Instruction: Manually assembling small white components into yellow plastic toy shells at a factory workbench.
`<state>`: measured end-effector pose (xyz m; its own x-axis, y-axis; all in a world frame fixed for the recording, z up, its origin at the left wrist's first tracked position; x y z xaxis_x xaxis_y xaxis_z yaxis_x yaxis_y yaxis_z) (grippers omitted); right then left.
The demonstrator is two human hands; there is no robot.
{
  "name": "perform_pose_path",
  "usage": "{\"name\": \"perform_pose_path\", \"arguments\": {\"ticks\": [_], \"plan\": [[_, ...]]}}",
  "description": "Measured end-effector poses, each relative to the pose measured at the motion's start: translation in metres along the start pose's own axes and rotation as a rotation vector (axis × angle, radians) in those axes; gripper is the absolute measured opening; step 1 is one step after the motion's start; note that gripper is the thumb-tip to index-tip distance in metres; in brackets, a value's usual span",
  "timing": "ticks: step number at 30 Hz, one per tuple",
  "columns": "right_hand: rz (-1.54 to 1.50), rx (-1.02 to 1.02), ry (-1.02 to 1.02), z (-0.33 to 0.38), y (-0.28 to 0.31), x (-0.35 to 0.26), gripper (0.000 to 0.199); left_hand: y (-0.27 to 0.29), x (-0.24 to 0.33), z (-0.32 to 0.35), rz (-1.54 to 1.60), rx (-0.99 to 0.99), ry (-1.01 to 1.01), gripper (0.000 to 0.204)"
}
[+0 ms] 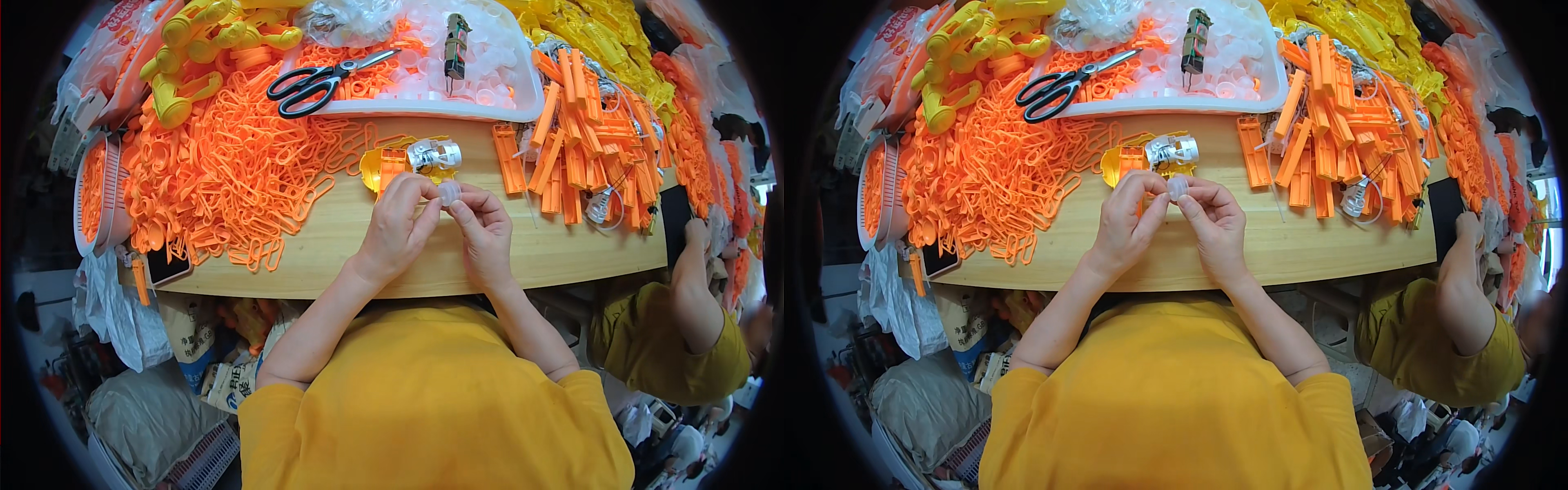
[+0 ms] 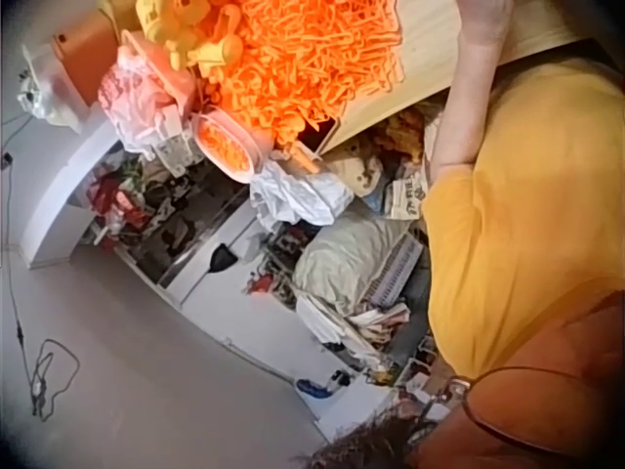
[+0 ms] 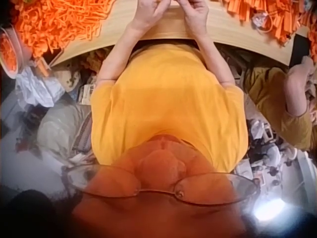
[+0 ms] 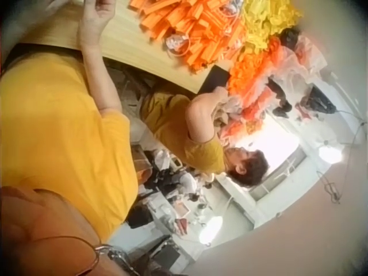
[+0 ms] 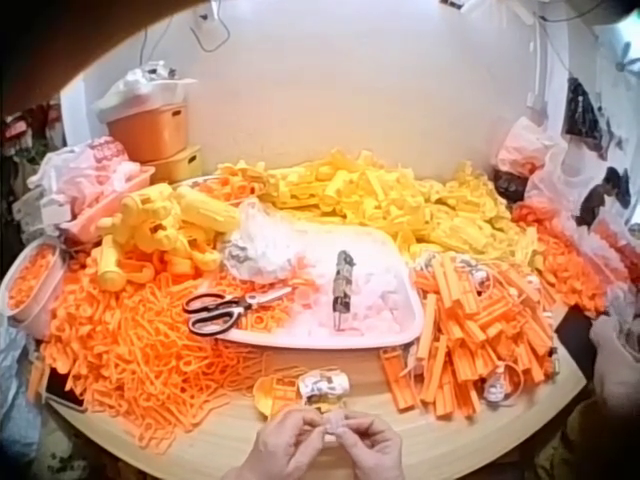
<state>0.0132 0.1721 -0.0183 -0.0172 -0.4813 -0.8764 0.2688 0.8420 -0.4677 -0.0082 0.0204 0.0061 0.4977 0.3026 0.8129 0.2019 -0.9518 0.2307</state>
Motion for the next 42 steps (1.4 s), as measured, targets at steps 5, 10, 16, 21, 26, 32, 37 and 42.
{"name": "perform_pose_path", "arguments": {"ticks": [5,10,16,21,26,32,37,42], "plan": [[0.021,-0.017,0.061,0.0,-0.002,-0.003,0.011,-0.003,0.004,-0.002,0.033,0.014,-0.013,0.014],[0.036,-0.034,0.094,0.001,-0.003,-0.005,0.009,0.0,0.001,-0.003,0.031,-0.005,-0.023,0.013],[0.033,0.015,0.144,0.001,-0.017,-0.009,0.009,0.007,0.0,-0.011,0.015,-0.046,-0.08,0.03],[0.369,-0.083,0.381,-0.003,-0.014,-0.001,0.014,0.014,-0.014,-0.011,-0.044,-0.093,-0.239,0.041],[0.604,-0.216,0.457,-0.013,-0.008,-0.02,0.011,0.025,-0.016,-0.016,-0.098,-0.123,-0.333,0.04],[0.795,-0.403,0.198,-0.022,-0.011,-0.037,0.009,0.033,-0.01,-0.026,-0.231,-0.295,-0.492,0.04],[0.566,-0.289,0.039,-0.023,-0.001,-0.017,0.004,0.028,-0.005,-0.028,-0.273,-0.31,-0.495,0.04],[0.393,-0.137,0.006,-0.017,0.002,0.0,0.002,0.019,-0.002,-0.022,-0.285,-0.236,-0.37,0.04]]}}
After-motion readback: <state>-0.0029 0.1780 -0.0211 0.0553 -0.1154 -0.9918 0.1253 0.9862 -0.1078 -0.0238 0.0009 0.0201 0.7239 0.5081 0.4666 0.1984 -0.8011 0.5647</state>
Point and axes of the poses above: each hand's wrist, its own z-axis away from the middle knuckle, its own y-axis out of the back of the hand, x = y × z, the point moved 1 cm from there along -z, towards the middle knuckle, and after that the axes turned 15 degrees about x, right-handed, at the moved point
